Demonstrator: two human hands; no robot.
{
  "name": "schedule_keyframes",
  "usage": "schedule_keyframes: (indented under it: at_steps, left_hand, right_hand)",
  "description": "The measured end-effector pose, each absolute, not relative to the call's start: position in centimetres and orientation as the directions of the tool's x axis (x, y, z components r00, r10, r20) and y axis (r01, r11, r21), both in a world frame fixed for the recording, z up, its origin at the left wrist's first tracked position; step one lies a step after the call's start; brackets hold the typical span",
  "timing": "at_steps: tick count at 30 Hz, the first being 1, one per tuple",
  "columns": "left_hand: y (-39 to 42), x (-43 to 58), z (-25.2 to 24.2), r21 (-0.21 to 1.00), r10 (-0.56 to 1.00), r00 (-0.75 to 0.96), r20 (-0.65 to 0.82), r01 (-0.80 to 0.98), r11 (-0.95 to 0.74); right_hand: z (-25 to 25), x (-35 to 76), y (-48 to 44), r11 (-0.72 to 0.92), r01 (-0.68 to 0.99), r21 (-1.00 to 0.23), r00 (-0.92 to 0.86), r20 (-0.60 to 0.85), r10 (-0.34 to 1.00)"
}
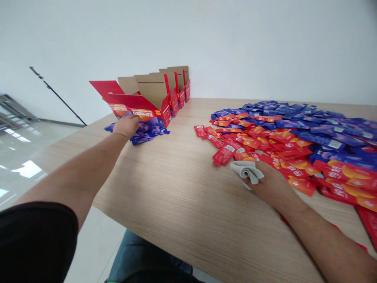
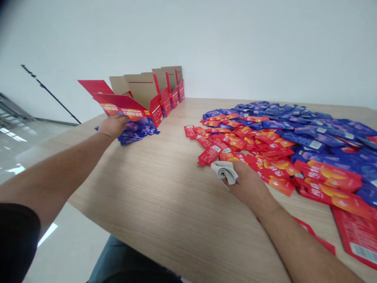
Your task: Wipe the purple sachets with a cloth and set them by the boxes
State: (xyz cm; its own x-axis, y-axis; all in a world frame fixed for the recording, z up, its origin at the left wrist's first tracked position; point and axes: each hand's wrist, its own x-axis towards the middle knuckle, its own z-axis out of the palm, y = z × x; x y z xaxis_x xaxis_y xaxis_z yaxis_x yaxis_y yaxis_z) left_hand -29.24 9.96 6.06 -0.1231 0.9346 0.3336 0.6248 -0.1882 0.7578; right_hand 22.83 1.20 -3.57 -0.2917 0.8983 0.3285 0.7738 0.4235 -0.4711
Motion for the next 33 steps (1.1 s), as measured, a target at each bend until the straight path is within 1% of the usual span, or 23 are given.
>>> schedule_keyframes:
  at_steps: [3,4,6,7,8,10,12,13,15,17,20,22,25,27,29,31,33]
  left_hand:
    - [10.3,-30.0,4.7,0.605,0.897,-0.236,0.374,0.795,-0.044]
    - [10.2,-29.7,4.3,0.550,0.888,-0.245,0.389,0.835,-0.011]
    - [9.6,-28.4,3.3,0.422,0.884,-0.216,0.415,0.906,0.024]
    - [9.3,-27.4,2.8,0.333,0.892,-0.173,0.417,0.942,0.028]
    - [8.8,-26.0,2.2,0.282,0.900,-0.138,0.413,0.959,0.018]
    - [7.8,-22.8,1.2,0.255,0.923,-0.066,0.379,0.966,-0.036]
    - [6.6,-19.0,0.2,0.284,0.938,-0.021,0.347,0.955,-0.084]
    - [6.0,-17.0,-0.2,0.320,0.949,-0.002,0.315,0.942,-0.104]
    - [4.9,-13.2,-0.7,0.362,0.962,0.104,0.254,0.912,-0.194]
    - [4.1,-9.8,-1.0,0.369,0.946,0.242,0.218,0.877,-0.309]
    - [3.4,-6.3,-1.4,0.321,0.889,0.405,0.213,0.830,-0.455]
    - [3.3,-5.0,-1.7,0.286,0.858,0.462,0.226,0.810,-0.511]
    - [3.4,-4.5,-2.2,0.230,0.830,0.507,0.232,0.801,-0.553]
    - [3.5,-5.0,-2.4,0.182,0.833,0.506,0.222,0.818,-0.546]
    - [3.6,-6.2,-2.3,0.120,0.863,0.463,0.203,0.863,-0.491]
    - [3.8,-7.9,-2.2,0.034,0.915,0.357,0.188,0.929,-0.369]
    - [4.2,-9.9,-2.2,-0.046,0.969,0.186,0.164,0.982,-0.181]
  right_hand:
    - [-3.7,23.0,1.3,0.431,0.778,-0.456,-0.306,0.325,0.895]
    - [-3.8,23.0,1.2,0.442,0.776,-0.450,-0.309,0.339,0.889]
    - [-3.7,22.8,1.1,0.467,0.772,-0.432,-0.322,0.367,0.873]
    - [-3.6,22.7,1.0,0.474,0.773,-0.422,-0.329,0.372,0.868]
    - [-3.5,22.6,0.9,0.477,0.777,-0.411,-0.336,0.369,0.866]
    - [-3.2,22.4,0.7,0.474,0.787,-0.396,-0.351,0.345,0.871]
    - [-2.9,22.3,0.6,0.465,0.791,-0.398,-0.360,0.313,0.879]
    - [-2.8,22.2,0.6,0.463,0.789,-0.404,-0.360,0.305,0.881]
    - [-2.6,22.3,0.6,0.465,0.782,-0.416,-0.362,0.305,0.881]
    - [-2.4,22.4,0.7,0.465,0.780,-0.419,-0.361,0.307,0.881]
    - [-2.3,22.6,0.9,0.450,0.793,-0.410,-0.360,0.281,0.890]
    - [-2.2,22.6,1.0,0.451,0.797,-0.402,-0.369,0.267,0.890]
    - [-2.1,22.6,1.0,0.471,0.786,-0.401,-0.390,0.269,0.880]
    - [-2.0,22.5,0.8,0.471,0.784,-0.404,-0.393,0.265,0.881]
    - [-1.9,22.5,0.7,0.463,0.786,-0.411,-0.391,0.250,0.886]
    - [-2.0,22.5,0.6,0.458,0.788,-0.412,-0.391,0.239,0.889]
    - [-2.1,22.5,0.7,0.456,0.788,-0.414,-0.393,0.231,0.890]
